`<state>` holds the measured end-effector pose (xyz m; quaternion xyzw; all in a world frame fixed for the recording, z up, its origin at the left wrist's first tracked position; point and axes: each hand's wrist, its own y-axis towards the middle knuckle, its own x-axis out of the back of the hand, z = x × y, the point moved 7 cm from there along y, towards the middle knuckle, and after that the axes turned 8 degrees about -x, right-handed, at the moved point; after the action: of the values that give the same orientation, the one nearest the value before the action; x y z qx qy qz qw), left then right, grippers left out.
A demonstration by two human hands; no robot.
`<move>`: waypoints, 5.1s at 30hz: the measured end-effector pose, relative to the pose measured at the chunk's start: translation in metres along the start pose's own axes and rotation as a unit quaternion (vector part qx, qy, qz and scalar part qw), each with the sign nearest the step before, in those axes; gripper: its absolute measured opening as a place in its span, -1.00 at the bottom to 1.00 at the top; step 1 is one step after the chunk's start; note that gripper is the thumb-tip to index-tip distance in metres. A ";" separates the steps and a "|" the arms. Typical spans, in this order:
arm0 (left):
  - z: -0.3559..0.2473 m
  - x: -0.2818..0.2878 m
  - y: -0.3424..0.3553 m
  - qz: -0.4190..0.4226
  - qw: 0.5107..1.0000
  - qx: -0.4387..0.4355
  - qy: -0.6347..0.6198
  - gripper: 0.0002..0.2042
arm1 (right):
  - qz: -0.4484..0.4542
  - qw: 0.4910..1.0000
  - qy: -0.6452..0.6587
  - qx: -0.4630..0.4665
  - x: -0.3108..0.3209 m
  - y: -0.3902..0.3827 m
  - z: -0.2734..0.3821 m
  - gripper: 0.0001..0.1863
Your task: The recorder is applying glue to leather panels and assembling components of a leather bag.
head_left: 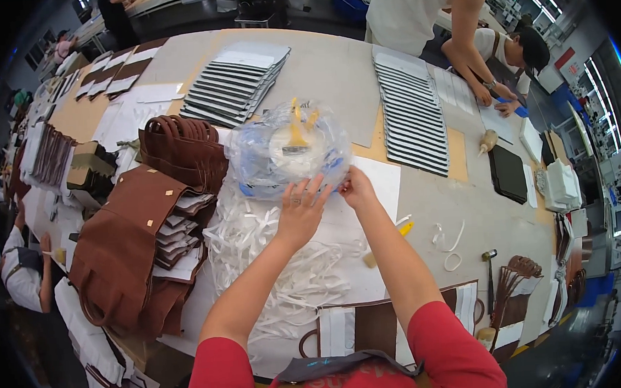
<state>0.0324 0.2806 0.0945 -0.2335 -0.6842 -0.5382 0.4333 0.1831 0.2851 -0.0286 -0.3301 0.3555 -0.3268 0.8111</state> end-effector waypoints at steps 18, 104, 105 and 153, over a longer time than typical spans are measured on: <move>0.128 0.064 0.047 -0.178 0.965 0.192 -0.014 -0.54 | 0.121 0.530 -0.517 0.661 -0.232 -0.120 0.111 -0.63; -0.057 0.068 -0.127 0.058 0.951 0.190 -0.238 -0.80 | 0.123 0.938 -0.163 0.278 -0.014 -0.078 0.085 -0.79; -0.059 0.067 -0.122 0.057 0.952 0.179 -0.242 -0.80 | 0.127 0.935 -0.171 0.284 -0.022 -0.075 0.083 -0.79; -0.123 0.073 -0.150 0.102 0.927 0.126 -0.338 -0.80 | 0.019 0.968 -0.074 0.237 0.009 -0.057 0.048 -0.72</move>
<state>-0.0811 0.1074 0.0819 -0.4134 -0.8248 -0.2893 0.2551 0.2093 0.2605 0.0371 -0.1448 0.2131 -0.3609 0.8963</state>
